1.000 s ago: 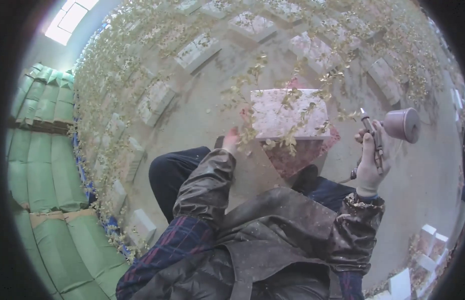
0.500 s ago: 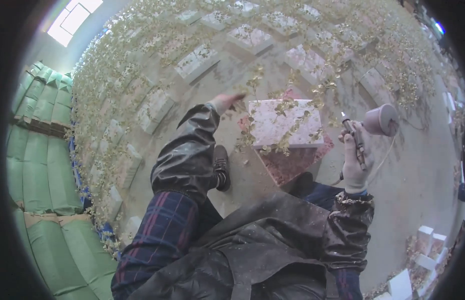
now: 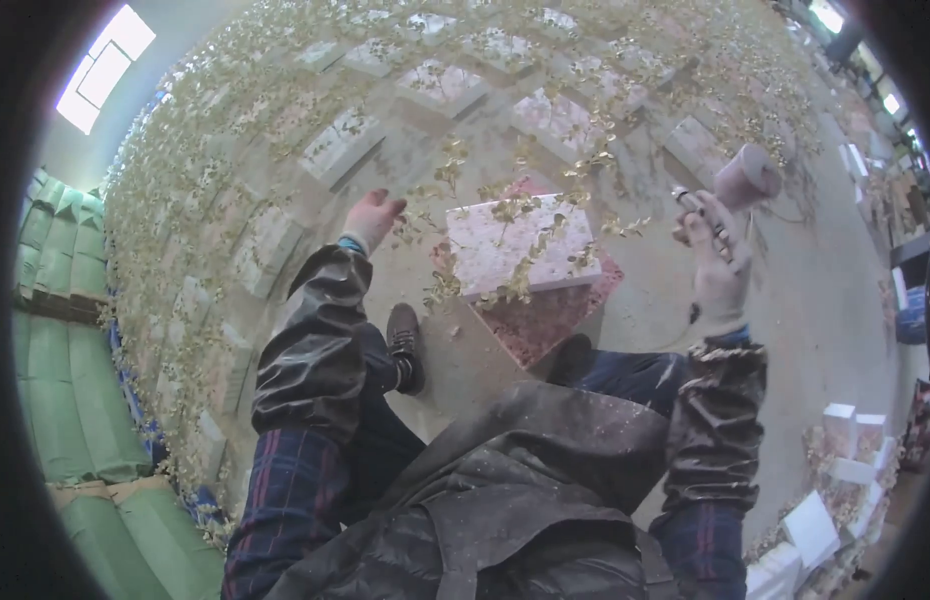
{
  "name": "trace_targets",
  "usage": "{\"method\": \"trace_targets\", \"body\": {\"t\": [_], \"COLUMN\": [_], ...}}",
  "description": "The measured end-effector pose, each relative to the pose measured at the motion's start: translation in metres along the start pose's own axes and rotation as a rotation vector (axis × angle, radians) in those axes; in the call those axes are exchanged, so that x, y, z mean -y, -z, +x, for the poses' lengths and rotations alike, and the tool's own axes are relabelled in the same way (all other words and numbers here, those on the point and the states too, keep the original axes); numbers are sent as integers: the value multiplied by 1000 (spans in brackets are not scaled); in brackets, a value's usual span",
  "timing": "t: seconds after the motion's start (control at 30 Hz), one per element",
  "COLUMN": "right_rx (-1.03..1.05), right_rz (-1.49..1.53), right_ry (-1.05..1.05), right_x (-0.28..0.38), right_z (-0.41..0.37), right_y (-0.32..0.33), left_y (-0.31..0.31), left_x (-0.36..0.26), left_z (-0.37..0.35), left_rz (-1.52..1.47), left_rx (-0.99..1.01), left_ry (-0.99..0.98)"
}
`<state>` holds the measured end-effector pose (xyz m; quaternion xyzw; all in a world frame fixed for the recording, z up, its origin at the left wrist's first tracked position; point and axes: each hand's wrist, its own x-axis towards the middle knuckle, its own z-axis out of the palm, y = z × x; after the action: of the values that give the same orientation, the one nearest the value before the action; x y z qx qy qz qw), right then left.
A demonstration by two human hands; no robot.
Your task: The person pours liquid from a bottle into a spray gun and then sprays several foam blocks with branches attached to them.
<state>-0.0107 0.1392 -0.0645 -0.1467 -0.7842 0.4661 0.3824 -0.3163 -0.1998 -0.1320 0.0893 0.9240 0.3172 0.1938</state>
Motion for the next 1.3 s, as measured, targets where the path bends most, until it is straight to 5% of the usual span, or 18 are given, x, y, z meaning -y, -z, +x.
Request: {"method": "trace_targets", "body": {"t": [0.07,0.3,0.47,0.77,0.87,1.07,1.3], "right_rx": [-26,-18,165,651,785,551,175], "right_rz": [44,-39,-69,115,235,-80,-177], "right_ry": [-209,-359,-232,377,477,334,-180], "right_x": [16,62,118,166,168,186,158], "right_z": [13,34,15,-18,-32,-51,-60], "right_y": [19,33,-10,-66,-70,-34,42], "left_y": [15,32,24,23,35,33,23], "left_x": [6,26,65,97,66,57,56], "left_z": [-4,-78,-84,-75,-103,-104,-100], "left_rz": [-34,-381,-610,-656,-617,-554,-565], "left_rx": [-52,-193,-301,-363,-415,-388,-306], "left_ry": [-87,-138,-84,-94,-30,32,-19]}}
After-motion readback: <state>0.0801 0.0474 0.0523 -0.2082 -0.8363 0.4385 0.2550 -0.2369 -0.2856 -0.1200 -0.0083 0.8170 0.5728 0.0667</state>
